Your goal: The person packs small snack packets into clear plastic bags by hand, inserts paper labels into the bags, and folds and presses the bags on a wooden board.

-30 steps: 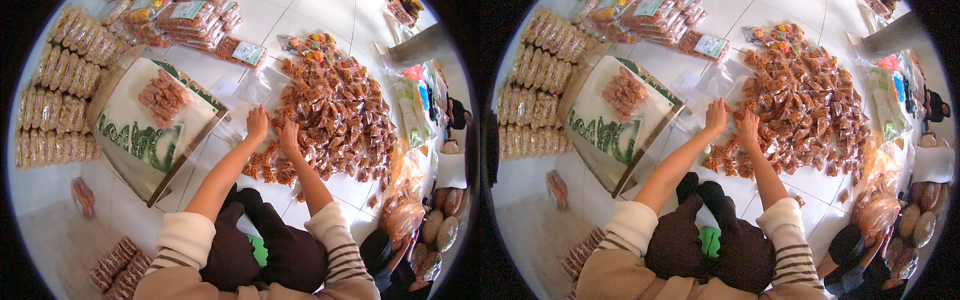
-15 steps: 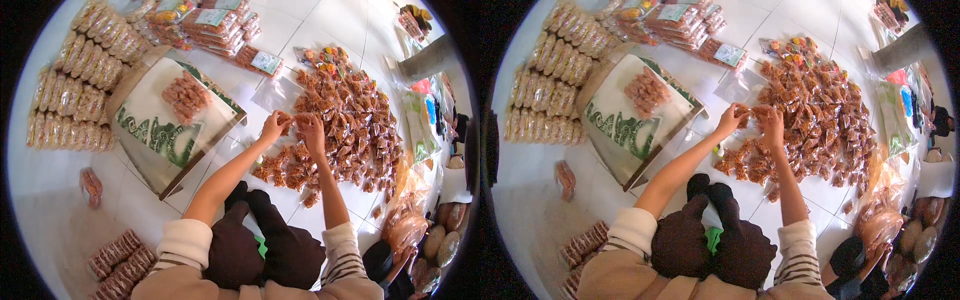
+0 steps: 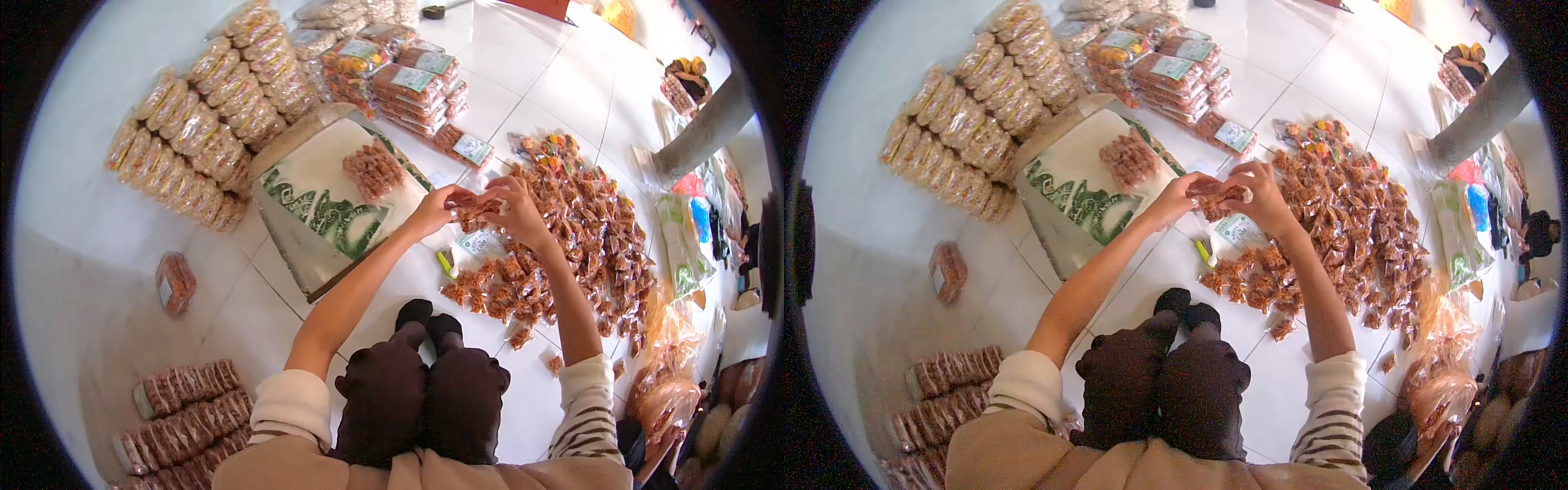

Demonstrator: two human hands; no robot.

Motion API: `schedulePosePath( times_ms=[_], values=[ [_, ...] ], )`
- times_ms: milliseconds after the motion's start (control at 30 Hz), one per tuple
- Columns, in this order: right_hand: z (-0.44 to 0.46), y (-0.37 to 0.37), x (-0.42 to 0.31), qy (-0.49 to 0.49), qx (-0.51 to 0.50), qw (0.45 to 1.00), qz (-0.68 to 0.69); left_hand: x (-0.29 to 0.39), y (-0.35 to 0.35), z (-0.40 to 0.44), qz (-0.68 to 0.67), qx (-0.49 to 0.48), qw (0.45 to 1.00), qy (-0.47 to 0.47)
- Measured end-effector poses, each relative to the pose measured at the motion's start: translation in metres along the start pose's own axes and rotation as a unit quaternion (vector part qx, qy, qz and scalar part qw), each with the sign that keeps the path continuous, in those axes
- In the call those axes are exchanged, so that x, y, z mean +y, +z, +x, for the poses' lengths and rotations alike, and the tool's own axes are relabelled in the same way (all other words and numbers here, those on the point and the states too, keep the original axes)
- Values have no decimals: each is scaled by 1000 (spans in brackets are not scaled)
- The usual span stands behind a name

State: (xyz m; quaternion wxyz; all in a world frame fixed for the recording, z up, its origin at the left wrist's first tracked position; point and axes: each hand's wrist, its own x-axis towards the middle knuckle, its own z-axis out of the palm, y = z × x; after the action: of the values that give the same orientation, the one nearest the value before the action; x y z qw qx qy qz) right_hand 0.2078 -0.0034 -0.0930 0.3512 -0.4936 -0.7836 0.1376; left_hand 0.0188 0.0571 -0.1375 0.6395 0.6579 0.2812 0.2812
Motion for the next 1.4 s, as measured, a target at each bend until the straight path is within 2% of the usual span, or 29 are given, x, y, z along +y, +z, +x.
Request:
schedulePosePath(
  times_ms=[100,133,167,200,233,267,300,333,367,400,500,533,567,600,633,667,700,767,800,833,900,1233,1400],
  values=[
    [5,16,-7,-35,62,997,-5,12,-6,-23,-61,33,997,-24],
    [5,18,-10,44,13,994,95,27,-9,-31,-95,33,989,-109],
    [5,21,-12,124,-36,973,192,28,-11,-37,-96,34,989,-106],
    [5,27,-9,74,-21,987,144,26,-13,-42,-85,24,994,-67],
    [7,28,-17,72,-25,987,141,20,-14,-46,-75,15,997,-28],
    [9,30,-26,111,-23,971,212,4,-16,-45,-7,13,997,70],
    [11,31,-33,151,-23,947,283,1,-18,-47,-11,18,997,71],
    [13,31,-35,151,-29,947,283,-2,-20,-49,-17,36,996,81],
    [13,31,-37,103,-49,971,208,-7,-23,-51,-24,53,994,90],
    [12,32,-38,54,-68,987,132,-7,-27,-53,-42,52,996,61],
    [3,37,-45,93,-53,984,143,-15,-24,-65,-50,81,992,78],
    [-6,40,-45,73,-1,992,103,-20,-20,-71,-28,121,987,101],
    [-17,47,-45,76,-2,992,104,-25,-18,-78,-29,120,987,98],
    [-30,57,-43,117,90,983,109,-32,-17,-87,169,169,960,146],
    [-45,69,-40,158,180,964,113,-40,-14,-95,360,209,890,187],
    [-66,85,-31,190,209,958,48,-49,-8,-101,371,199,892,168],
    [-83,99,-27,194,207,958,49,-54,-1,-106,370,197,893,164],
    [-109,121,-29,209,266,941,11,-63,10,-109,509,204,831,92],
    [-117,126,-33,190,253,949,-6,-67,11,-108,518,207,825,90],
    [-124,140,-31,226,255,939,49,-72,12,-105,518,202,827,86],
    [-131,154,-32,187,227,954,55,-77,11,-98,543,242,800,83],
    [-102,187,-41,194,196,958,82,-83,9,-87,514,281,808,65],
    [-110,183,-46,128,195,970,59,-78,12,-85,456,314,830,67]
  ],
)
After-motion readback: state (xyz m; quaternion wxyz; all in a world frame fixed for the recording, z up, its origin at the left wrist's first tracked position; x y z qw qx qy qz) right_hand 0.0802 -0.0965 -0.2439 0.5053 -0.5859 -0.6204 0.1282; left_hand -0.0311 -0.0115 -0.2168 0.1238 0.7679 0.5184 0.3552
